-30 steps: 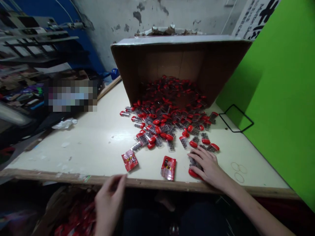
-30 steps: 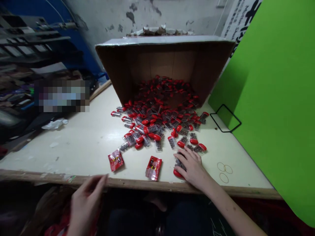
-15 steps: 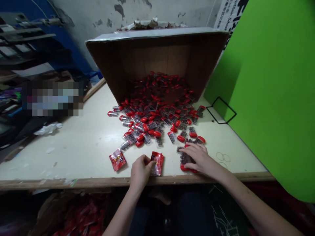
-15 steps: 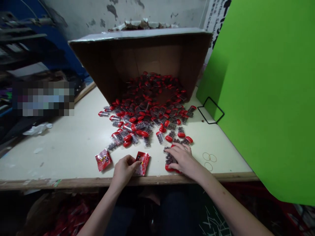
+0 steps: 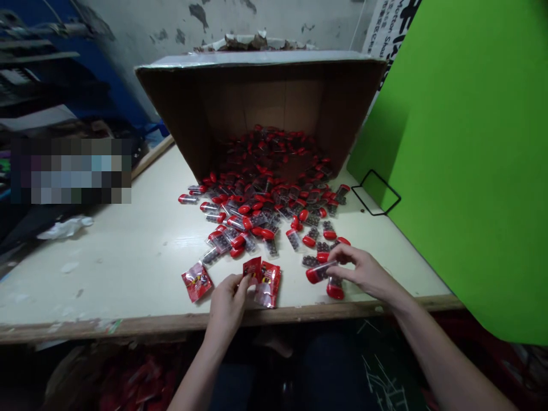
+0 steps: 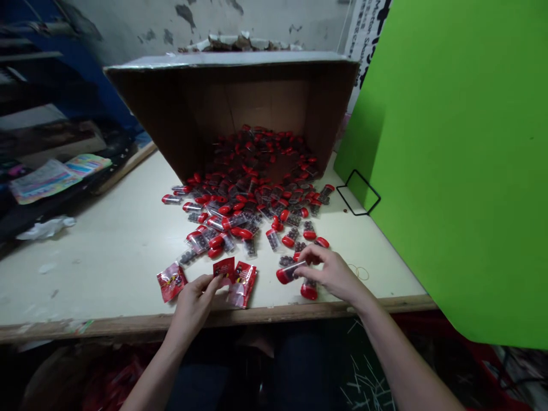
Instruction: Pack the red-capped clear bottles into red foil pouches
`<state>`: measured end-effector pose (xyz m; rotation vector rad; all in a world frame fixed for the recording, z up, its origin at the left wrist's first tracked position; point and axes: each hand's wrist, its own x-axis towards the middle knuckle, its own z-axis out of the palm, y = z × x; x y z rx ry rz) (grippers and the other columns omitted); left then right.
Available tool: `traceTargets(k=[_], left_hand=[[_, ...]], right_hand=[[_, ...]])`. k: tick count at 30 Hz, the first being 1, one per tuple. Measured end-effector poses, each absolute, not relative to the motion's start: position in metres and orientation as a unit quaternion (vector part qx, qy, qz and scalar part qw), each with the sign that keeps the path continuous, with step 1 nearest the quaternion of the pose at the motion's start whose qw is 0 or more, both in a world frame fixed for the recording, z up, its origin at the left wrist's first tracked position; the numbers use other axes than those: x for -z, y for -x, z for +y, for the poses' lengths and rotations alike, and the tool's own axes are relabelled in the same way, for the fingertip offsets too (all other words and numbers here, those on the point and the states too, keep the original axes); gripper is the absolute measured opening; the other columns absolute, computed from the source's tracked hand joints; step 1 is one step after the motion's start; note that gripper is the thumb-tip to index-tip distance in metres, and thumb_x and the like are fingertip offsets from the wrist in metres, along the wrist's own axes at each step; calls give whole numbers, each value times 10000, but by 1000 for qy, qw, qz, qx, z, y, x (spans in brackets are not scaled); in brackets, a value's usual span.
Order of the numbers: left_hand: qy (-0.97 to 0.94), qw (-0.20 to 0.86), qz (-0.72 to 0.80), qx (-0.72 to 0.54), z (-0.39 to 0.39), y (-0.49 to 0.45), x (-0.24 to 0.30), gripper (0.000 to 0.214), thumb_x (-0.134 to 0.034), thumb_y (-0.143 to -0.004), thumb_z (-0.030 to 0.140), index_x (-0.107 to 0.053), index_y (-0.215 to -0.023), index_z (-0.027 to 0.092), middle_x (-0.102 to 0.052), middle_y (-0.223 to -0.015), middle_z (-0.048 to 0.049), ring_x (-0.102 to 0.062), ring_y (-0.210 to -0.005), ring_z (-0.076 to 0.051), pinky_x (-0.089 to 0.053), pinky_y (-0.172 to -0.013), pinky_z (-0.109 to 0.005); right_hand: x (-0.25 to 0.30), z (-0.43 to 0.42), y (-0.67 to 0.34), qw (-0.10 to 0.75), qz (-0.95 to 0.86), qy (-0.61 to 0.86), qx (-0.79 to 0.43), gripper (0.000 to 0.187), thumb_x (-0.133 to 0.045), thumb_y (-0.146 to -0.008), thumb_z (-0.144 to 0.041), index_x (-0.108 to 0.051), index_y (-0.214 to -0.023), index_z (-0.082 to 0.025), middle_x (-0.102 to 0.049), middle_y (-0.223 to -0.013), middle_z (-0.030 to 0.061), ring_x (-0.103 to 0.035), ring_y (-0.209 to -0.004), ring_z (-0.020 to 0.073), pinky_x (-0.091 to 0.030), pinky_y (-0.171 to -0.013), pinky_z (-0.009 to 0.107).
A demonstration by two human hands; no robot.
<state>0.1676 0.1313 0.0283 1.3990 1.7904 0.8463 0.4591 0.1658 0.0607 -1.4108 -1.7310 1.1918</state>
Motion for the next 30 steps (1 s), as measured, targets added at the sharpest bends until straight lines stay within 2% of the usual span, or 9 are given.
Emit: traceTargets(k=[2,4,7,11,17,20,23,26,30], left_hand=[[-530,366,682,-348,131,-169,-28,301,-534,-777,418,-675,-680,171,-643,-662,-31,-539,-643,-185,-357,-594,-261],[-509,389,670,-375,132,-171,-28,300,-564,-760,417,-657,-625,166,-617,-635,-19,-530,-633,-171,-362,-586,-250],[-461,435,653,-414,131,-176,-30,302,-621,-722,420,-644,-573,158,-600,-595,-4,-517,-616,-154,-370,-581,-239],[-377,496,631,-463,130,-183,-33,276,-688,-679,395,-652,-557,149,-565,-512,23,-457,-529,-108,-350,-545,-226],[-215,567,588,-535,130,-196,-32,284,-801,-546,318,-591,-498,133,-534,-464,29,-426,-446,-71,-316,-457,-208],[-132,612,548,-555,131,-203,-33,283,-816,-525,288,-578,-537,135,-583,-522,17,-478,-462,-73,-348,-463,-198],[-85,640,505,-572,130,-208,-38,284,-816,-532,272,-571,-562,131,-596,-545,17,-505,-484,-69,-375,-489,-187],[-79,657,486,-570,127,-211,-42,269,-802,-560,269,-577,-571,122,-593,-532,15,-495,-474,-63,-379,-498,-186],[-92,673,472,-561,123,-211,-47,247,-782,-591,282,-597,-593,119,-601,-554,8,-504,-488,-69,-391,-515,-193]], right_hand=[[-52,156,-452,413,-531,555,-489,250,-696,-726,-387,-624,-876,-200,-653,-805,11,-595,-737,176,-461,-650,294],[-43,144,-439,489,-415,562,-523,299,-703,-724,-406,-634,-929,-200,-674,-842,22,-595,-701,157,-457,-583,259],[-35,130,-411,547,-301,554,-550,295,-707,-728,-408,-670,-942,-209,-691,-893,25,-599,-694,134,-466,-572,231],[-37,119,-378,596,-249,515,-563,244,-721,-727,-348,-671,-929,-220,-668,-983,13,-612,-810,138,-509,-701,242],[-43,109,-353,586,-251,501,-585,284,-702,-742,-331,-629,-989,-211,-642,-1008,35,-616,-890,179,-522,-797,310],[-43,97,-348,560,-283,508,-591,272,-682,-764,-340,-624,-999,-216,-652,-946,29,-606,-814,165,-519,-696,265],[-42,83,-346,508,-346,508,-603,256,-658,-789,-346,-624,-1005,-213,-644,-842,18,-560,-687,137,-461,-563,216],[-40,75,-345,464,-399,509,-606,235,-648,-799,-347,-630,-984,-203,-617,-744,3,-521,-632,124,-420,-535,208],[-39,76,-345,451,-418,521,-592,235,-638,-805,-361,-626,-977,-201,-616,-733,5,-517,-624,127,-404,-523,208]])
